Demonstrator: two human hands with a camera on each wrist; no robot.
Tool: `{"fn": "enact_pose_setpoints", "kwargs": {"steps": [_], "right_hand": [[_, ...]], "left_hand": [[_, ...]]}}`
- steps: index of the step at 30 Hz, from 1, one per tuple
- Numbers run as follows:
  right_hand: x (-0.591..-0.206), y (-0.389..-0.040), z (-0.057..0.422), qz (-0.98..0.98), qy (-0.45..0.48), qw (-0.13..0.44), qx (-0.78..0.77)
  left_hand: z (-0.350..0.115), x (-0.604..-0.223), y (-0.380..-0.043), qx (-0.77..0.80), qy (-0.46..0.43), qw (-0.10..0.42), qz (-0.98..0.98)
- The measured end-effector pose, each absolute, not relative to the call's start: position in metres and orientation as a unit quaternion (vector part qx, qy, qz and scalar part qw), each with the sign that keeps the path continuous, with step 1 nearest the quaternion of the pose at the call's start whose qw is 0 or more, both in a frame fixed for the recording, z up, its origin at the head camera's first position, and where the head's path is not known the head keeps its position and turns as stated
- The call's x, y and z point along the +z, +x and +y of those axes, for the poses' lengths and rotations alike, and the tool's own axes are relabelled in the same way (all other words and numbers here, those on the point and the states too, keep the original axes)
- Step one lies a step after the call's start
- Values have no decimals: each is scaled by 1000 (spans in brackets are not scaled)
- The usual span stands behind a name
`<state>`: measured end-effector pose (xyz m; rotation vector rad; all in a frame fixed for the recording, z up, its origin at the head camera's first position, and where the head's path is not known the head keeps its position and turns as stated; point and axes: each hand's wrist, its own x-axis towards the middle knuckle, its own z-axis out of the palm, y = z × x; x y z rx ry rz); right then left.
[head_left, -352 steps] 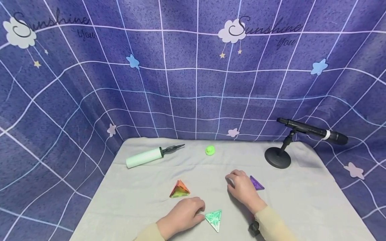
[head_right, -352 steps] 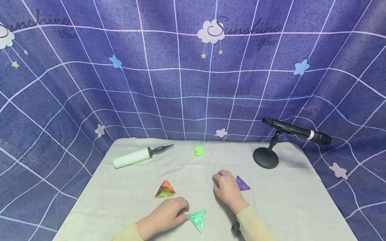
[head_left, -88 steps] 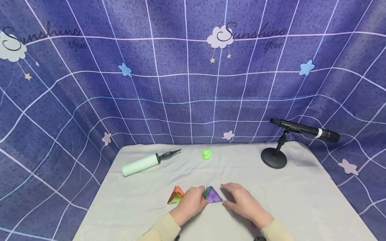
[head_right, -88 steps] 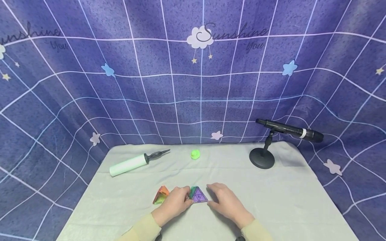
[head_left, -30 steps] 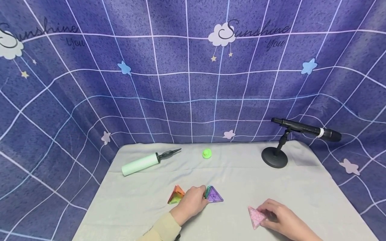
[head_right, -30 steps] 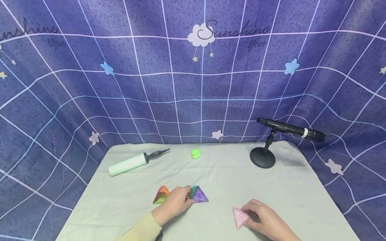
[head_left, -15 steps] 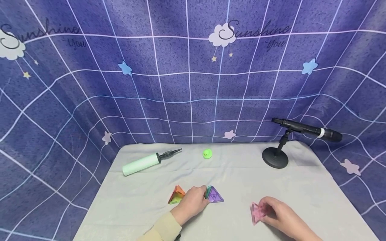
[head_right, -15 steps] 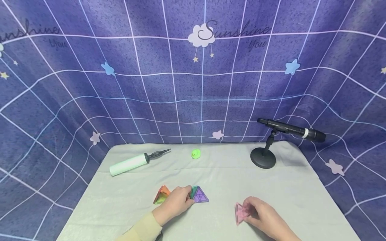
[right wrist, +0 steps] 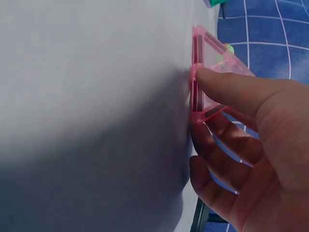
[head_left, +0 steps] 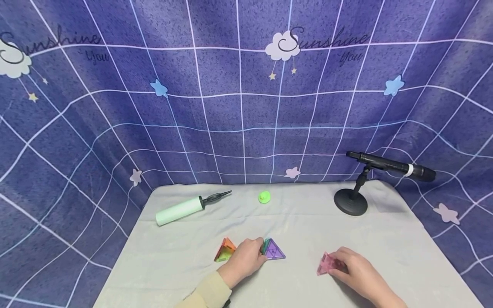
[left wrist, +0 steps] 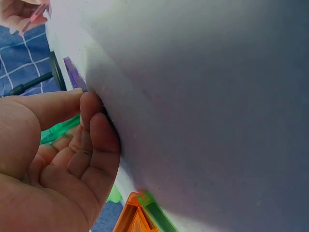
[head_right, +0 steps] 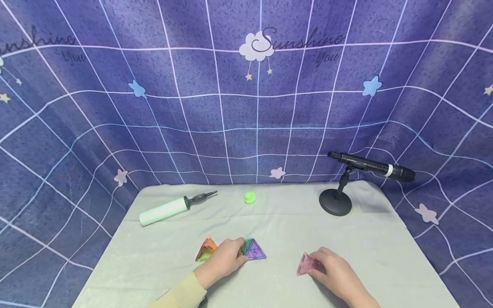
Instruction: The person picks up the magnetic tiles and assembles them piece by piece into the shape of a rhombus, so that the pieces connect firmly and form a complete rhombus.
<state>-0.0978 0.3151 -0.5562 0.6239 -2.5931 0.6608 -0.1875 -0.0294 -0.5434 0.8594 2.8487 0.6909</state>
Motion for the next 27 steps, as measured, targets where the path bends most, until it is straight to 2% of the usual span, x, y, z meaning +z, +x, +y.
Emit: {"fn": "enact_pose_setpoints", "kwargs": {"steps": [27], "right_hand": [[-554,-121,266,-936,177,178,248]], "left_hand": [[-32,-539,-186,236,296,41,925]]}}
